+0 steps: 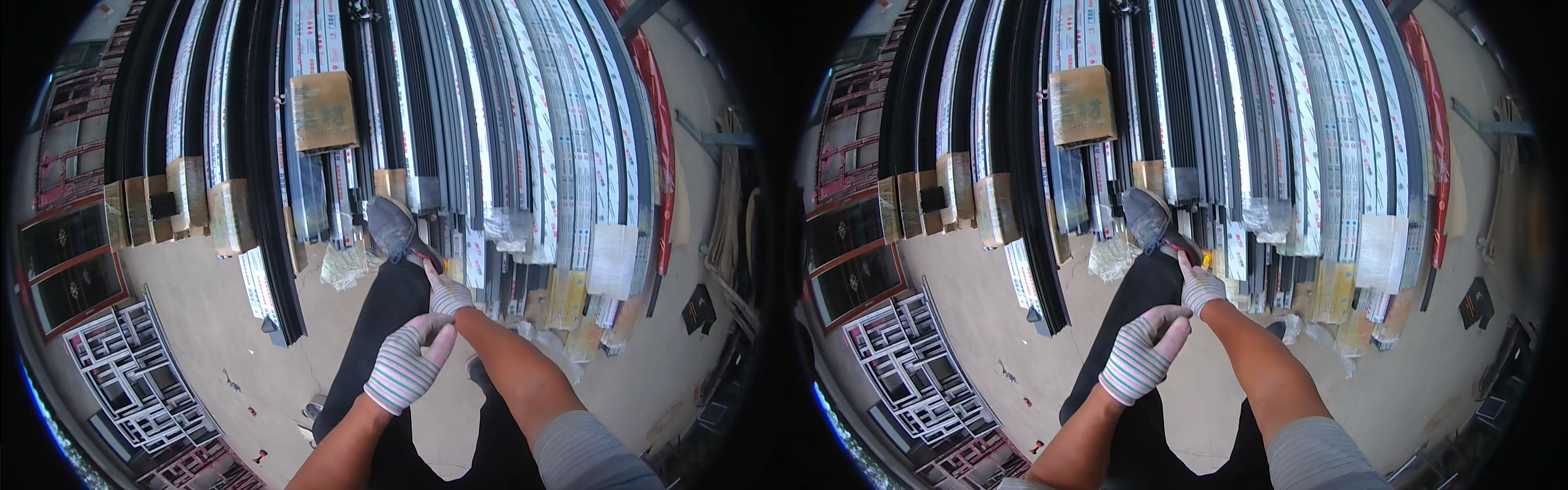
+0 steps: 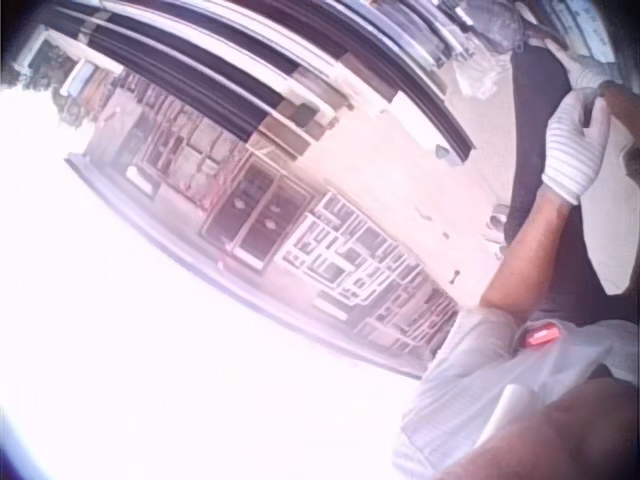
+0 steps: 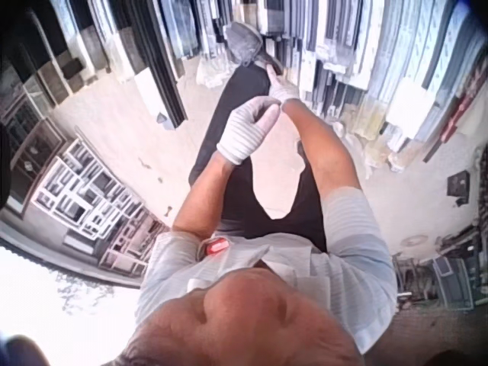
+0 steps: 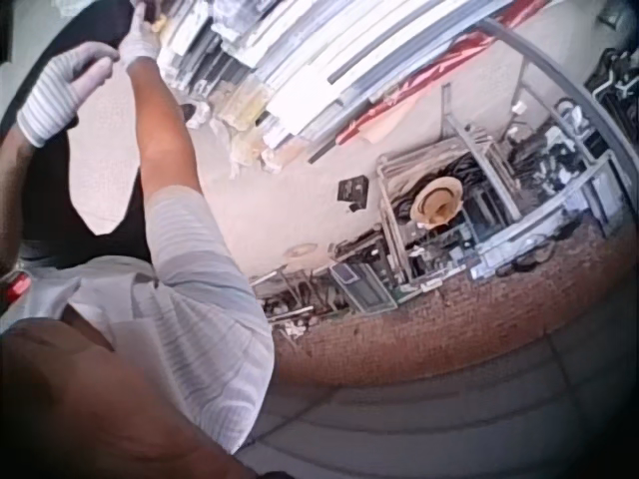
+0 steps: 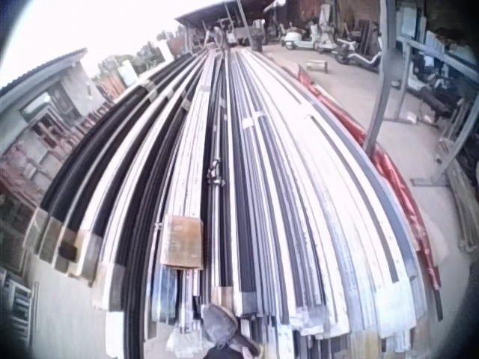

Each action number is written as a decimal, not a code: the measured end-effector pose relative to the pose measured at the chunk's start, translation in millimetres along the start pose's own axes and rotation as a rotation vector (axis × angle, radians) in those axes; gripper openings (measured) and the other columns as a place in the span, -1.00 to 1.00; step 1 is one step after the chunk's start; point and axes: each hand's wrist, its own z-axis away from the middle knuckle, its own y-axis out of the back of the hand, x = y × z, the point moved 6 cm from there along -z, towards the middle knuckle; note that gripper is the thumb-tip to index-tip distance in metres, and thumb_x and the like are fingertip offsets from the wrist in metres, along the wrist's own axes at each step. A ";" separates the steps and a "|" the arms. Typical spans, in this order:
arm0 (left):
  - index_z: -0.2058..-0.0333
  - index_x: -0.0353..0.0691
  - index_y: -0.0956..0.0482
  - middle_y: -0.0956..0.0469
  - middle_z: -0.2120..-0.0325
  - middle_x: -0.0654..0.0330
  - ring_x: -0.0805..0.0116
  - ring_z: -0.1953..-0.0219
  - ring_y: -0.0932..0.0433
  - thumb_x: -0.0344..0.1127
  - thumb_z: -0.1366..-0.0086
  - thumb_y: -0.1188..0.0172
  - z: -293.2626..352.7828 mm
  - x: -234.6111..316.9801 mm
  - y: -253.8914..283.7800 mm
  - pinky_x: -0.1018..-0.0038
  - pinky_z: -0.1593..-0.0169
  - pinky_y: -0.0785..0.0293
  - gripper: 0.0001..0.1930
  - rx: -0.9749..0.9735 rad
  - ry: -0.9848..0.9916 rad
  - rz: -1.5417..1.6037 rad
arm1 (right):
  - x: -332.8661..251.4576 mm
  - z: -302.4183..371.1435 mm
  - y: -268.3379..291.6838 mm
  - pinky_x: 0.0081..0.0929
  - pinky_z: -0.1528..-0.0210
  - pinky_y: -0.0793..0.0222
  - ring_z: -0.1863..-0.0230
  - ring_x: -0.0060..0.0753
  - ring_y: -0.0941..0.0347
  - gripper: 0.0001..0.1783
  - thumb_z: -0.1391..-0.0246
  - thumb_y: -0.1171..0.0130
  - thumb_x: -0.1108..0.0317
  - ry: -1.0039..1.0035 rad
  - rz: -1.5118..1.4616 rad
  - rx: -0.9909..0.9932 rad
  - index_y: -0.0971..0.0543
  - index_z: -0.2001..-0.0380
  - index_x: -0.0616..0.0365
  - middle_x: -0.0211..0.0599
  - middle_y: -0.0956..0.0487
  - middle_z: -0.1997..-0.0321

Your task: The person cuts a long dark metal profile using a miter saw, then removes a protective film from the cut piece. They place the cut profile onto a window frame assembly and later walk to a storage area to select another profile.

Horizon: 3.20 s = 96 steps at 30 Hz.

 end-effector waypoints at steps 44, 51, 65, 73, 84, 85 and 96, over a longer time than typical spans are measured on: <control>0.26 -0.17 -0.66 -0.60 0.46 0.03 0.05 0.41 -0.60 -0.16 -0.30 -0.25 21.0 51.5 10.2 0.24 0.28 -0.53 -0.79 0.110 -0.401 -0.351 | -15.8 -11.4 0.9 0.09 -0.10 -0.41 -0.11 -0.01 -0.57 -0.40 -0.36 0.35 0.04 -0.035 0.251 -0.158 -0.16 -0.39 -0.01 -0.06 -0.60 -0.12; 0.21 -0.19 -0.65 -0.60 0.45 0.01 0.06 0.39 -0.61 -0.18 -0.29 -0.26 23.1 60.3 6.9 0.25 0.26 -0.54 -0.78 0.059 -0.382 -0.347 | -7.9 -42.4 10.3 -0.06 -0.19 -0.36 -0.16 0.00 -0.53 -0.32 -0.39 0.48 -0.04 -0.207 0.167 -0.108 -0.52 -0.16 0.12 -0.04 -0.58 -0.15; 0.03 -0.25 -0.59 -0.64 0.31 -0.03 0.00 0.22 -0.63 -0.01 -0.38 -0.11 23.4 33.6 -29.4 0.24 0.12 -0.54 -0.58 -0.208 -0.222 -0.571 | 21.7 66.1 -60.5 -0.24 0.07 -0.52 0.12 -0.16 -0.61 -0.64 -0.06 -0.16 0.18 0.086 0.001 -0.545 -0.68 0.14 0.12 -0.19 -0.67 0.17; 0.07 -0.28 -0.59 -0.62 0.21 -0.16 -0.12 0.11 -0.60 -0.03 -0.39 -0.09 44.3 5.0 -76.3 0.20 0.01 -0.51 -0.60 -0.165 -0.235 -0.375 | 183.2 321.1 -130.5 -0.39 0.15 -0.52 0.33 -0.36 -0.60 -0.68 -0.11 -0.05 0.25 -0.135 -0.218 -0.363 -0.66 0.18 0.16 -0.25 -0.68 0.38; 0.10 -0.24 -0.64 -0.62 0.34 -0.02 0.14 0.30 -0.66 -0.19 -0.39 -0.12 224.8 -29.9 -77.0 0.34 0.18 -0.57 -0.72 0.156 -0.283 -0.247 | 229.0 366.0 66.9 -0.50 0.52 -0.43 0.59 -0.56 -0.47 -0.69 -0.26 -0.12 0.16 -0.392 -0.585 0.319 -0.61 0.31 0.22 -0.35 -0.59 0.53; 0.10 -0.24 -0.64 -0.62 0.35 -0.01 0.16 0.31 -0.66 -0.21 -0.39 -0.13 235.7 -28.9 -69.0 0.36 0.20 -0.57 -0.73 0.162 -0.271 -0.218 | 220.1 365.0 69.5 -0.49 0.52 -0.41 0.60 -0.58 -0.45 -0.67 -0.25 -0.12 0.15 -0.379 -0.591 0.348 -0.62 0.34 0.22 -0.37 -0.58 0.55; 0.12 -0.27 -0.64 -0.65 0.33 0.00 0.17 0.29 -0.65 -0.22 -0.36 -0.20 212.5 -50.6 31.9 0.39 0.15 -0.56 -0.74 0.317 -0.299 -0.178 | 133.4 361.5 -70.3 -0.32 0.23 -0.49 0.39 -0.32 -0.60 -0.62 -0.14 -0.12 0.05 -0.335 -0.498 0.155 -0.67 0.36 0.16 -0.20 -0.67 0.47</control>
